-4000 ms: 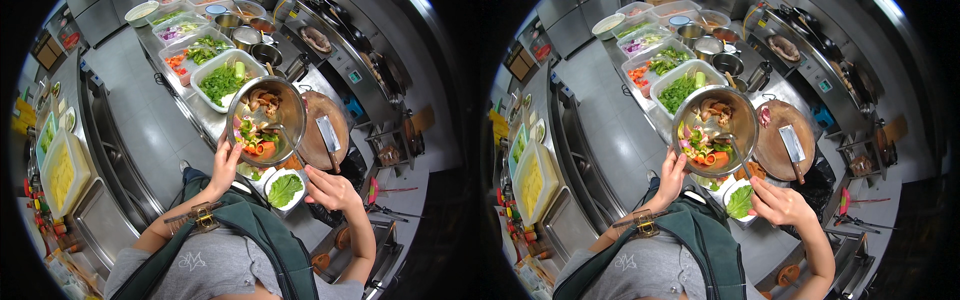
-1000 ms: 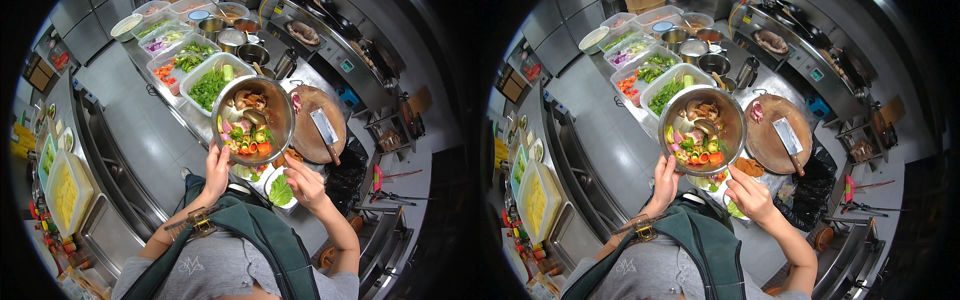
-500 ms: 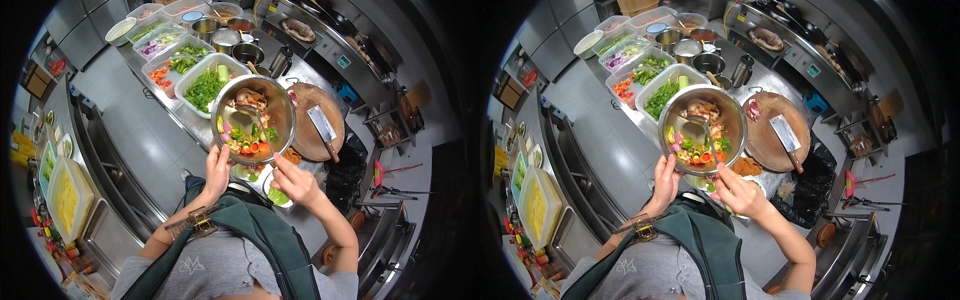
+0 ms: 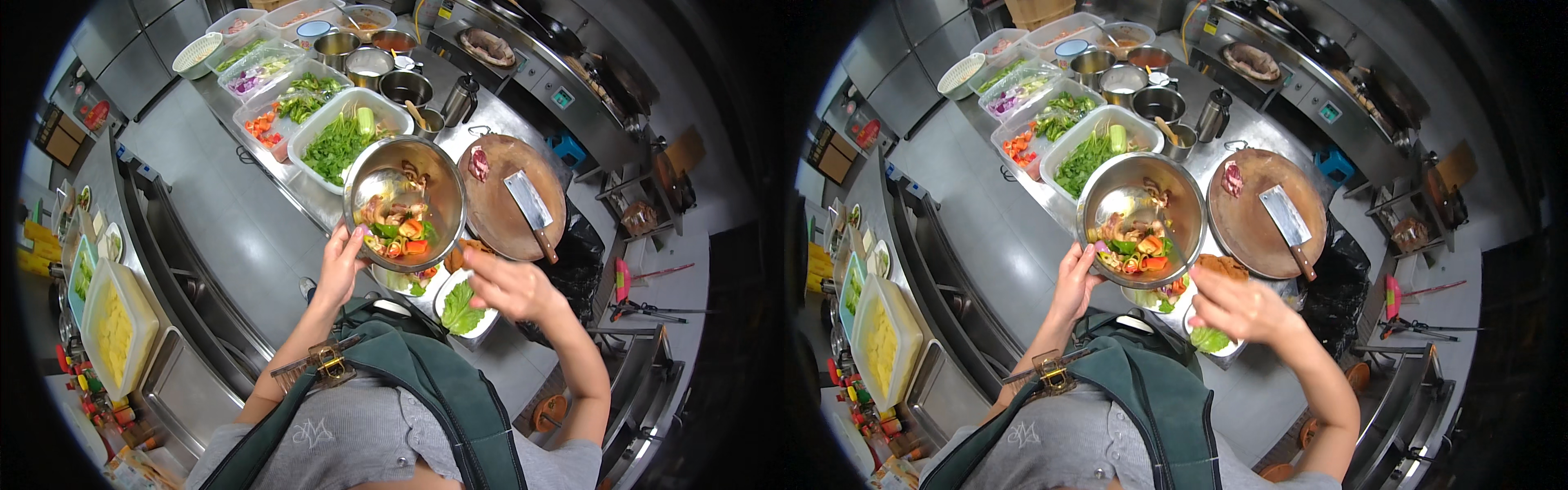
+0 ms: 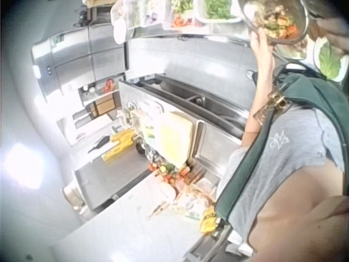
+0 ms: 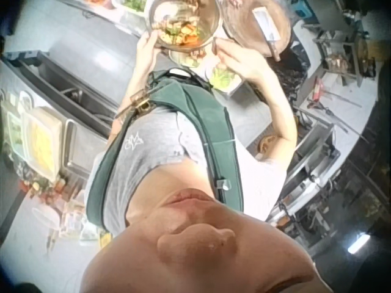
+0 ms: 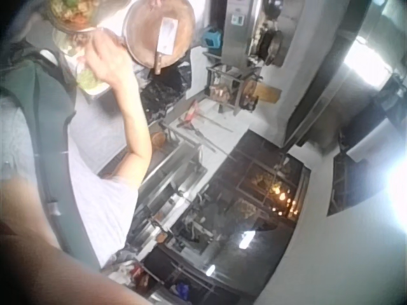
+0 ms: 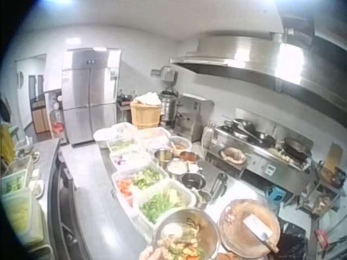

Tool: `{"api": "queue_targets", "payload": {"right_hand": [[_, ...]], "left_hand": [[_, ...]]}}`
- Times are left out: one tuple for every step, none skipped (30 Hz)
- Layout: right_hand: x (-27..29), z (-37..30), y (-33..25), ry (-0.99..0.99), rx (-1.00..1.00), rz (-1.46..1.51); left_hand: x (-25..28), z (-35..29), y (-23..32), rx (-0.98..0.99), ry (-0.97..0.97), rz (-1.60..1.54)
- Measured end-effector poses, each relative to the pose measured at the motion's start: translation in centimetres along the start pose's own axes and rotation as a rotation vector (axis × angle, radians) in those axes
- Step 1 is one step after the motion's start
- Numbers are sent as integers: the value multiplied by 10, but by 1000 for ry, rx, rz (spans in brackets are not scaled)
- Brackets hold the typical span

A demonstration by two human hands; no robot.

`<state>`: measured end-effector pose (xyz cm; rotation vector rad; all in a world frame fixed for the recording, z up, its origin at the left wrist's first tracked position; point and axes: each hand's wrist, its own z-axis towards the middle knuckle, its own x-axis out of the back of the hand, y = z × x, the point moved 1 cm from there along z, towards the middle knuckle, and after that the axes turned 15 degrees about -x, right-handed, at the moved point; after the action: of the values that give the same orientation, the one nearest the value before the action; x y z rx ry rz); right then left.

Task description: The person assembles two salads by mixing chopped vegetables and meat in a metal bowl, then transferring the mixture onto lettuce-lined plates. They wash their hands, add sliced yellow fruit to a separate bowl, and place all dishes on a tray before carrying it out of the kitchen.

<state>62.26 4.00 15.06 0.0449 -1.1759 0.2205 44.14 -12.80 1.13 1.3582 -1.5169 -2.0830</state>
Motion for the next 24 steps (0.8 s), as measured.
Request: {"api": "queue_targets", "payload": {"right_hand": [[-5,1,7,10,-3,-84],[-12,2,13,31,-22,-166],[-22,4,19,28,-22,-156],[-32,2,20,0,-69,-128],[-43,-1,17,-28,-124,-90],[-52,-5,13,5,-156,-34],[-59,-10,8,86,-280,137],[-63,-16,4,26,-463,357],[-69,-20,1,-27,-751,598],[-75,-22,0,-4,-973,864],[-80,-22,0,61,-1149,1065],[-86,-22,0,137,-1295,1278],[-91,-20,3,246,-1347,1547],[-95,-19,4,270,-1500,1621],[-99,-18,8,319,-1564,1746],[-102,-18,10,369,-1652,1899],[-102,-18,15,418,-1675,1914],[-100,-19,18,418,-1589,1886],[-98,-20,21,422,-1575,1857],[-94,-21,22,445,-1609,1814],[-88,-20,23,472,-1454,1761],[-82,-19,23,489,-1385,1734],[-76,-17,21,458,-1381,1592],[-69,-13,18,463,-1297,1514]], "left_hand": [[2,1,1,32,-40,75],[4,3,4,25,-120,117],[6,4,6,84,-85,104],[8,5,10,120,-76,73],[9,6,12,148,-66,25],[10,8,15,113,-32,78],[10,9,16,76,3,111],[12,9,17,45,67,148],[10,9,15,-25,69,223],[10,9,13,-20,59,269],[8,8,8,-36,79,303],[7,7,4,-37,95,353],[5,5,-1,-22,102,301],[5,4,-4,-9,89,270],[5,3,-6,-1,56,250],[5,2,-8,12,40,242],[5,1,-9,43,26,187],[4,0,-11,79,29,146],[3,-1,-11,114,34,104],[2,-2,-11,111,33,90],[1,-2,-11,109,32,74],[-1,-3,-11,120,29,56],[-2,-3,-10,127,41,12],[-3,-3,-10,132,41,-1]]}}
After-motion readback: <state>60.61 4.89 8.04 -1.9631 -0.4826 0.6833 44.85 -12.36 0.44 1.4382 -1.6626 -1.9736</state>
